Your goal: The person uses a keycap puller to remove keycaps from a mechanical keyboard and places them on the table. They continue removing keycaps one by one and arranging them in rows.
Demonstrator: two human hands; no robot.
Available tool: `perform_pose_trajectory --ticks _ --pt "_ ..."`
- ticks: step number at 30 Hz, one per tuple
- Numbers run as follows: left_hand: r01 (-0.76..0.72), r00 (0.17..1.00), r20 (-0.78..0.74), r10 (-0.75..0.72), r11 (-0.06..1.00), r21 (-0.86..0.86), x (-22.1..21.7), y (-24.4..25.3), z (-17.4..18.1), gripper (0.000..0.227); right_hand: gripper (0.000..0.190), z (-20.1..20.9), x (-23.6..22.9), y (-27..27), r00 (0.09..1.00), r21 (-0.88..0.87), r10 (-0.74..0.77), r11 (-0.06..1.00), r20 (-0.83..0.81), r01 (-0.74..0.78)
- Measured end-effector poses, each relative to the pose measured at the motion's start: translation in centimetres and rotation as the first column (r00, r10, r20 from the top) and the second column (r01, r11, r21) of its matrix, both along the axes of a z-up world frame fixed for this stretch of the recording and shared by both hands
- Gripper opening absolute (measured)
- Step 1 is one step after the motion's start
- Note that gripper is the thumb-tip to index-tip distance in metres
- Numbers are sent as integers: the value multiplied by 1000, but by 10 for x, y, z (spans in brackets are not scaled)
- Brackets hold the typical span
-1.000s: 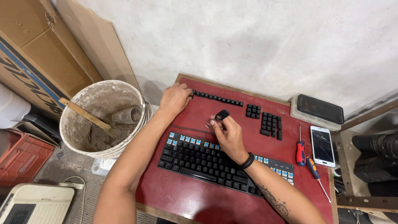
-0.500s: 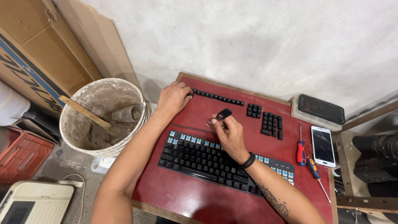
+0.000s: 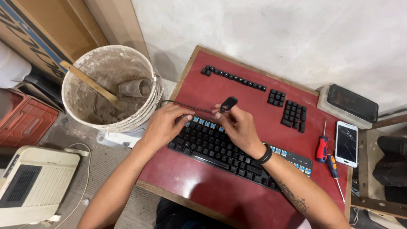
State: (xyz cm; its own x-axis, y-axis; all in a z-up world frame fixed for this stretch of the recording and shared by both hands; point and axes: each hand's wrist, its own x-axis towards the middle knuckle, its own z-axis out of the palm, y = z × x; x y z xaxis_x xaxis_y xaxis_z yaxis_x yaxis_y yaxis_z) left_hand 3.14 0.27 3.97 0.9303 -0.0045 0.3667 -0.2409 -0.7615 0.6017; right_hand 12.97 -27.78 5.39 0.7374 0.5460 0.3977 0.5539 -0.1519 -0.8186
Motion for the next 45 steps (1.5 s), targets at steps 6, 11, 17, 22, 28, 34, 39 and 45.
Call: perform_pose_trajectory --ticks 6,11,17,22,28,34,39,45 --pt "-21 999 30 24 995 -102 -19 2 -36 22 25 0 -10 34 986 -4 147 989 80 -148" --pt "-40 999 9 42 987 -153 -19 2 -36 28 24 -1 -11 48 967 -48 193 981 165 -187" --pt "-27 1000 3 28 977 -213 -19 1 -33 40 15 -8 -13 49 947 -135 197 977 253 -167" --pt "-28 1000 3 28 986 -165 -18 2 -45 48 16 -10 -14 51 938 -175 193 974 288 -146" --pt "-28 1000 10 30 987 -156 -17 3 -48 46 14 -3 -18 53 933 -163 214 971 288 -173" --pt "-27 998 51 33 992 -124 -17 0 -48 46 18 -17 -16 48 931 -152 222 971 290 -184" --pt "-31 999 2 32 993 -116 -19 0 -45 48 17 -22 -14 51 954 -130 193 977 229 -167" --pt "-24 1000 -16 22 992 -123 -19 2 -45 47 12 -17 -16 47 952 -42 188 982 240 -184"
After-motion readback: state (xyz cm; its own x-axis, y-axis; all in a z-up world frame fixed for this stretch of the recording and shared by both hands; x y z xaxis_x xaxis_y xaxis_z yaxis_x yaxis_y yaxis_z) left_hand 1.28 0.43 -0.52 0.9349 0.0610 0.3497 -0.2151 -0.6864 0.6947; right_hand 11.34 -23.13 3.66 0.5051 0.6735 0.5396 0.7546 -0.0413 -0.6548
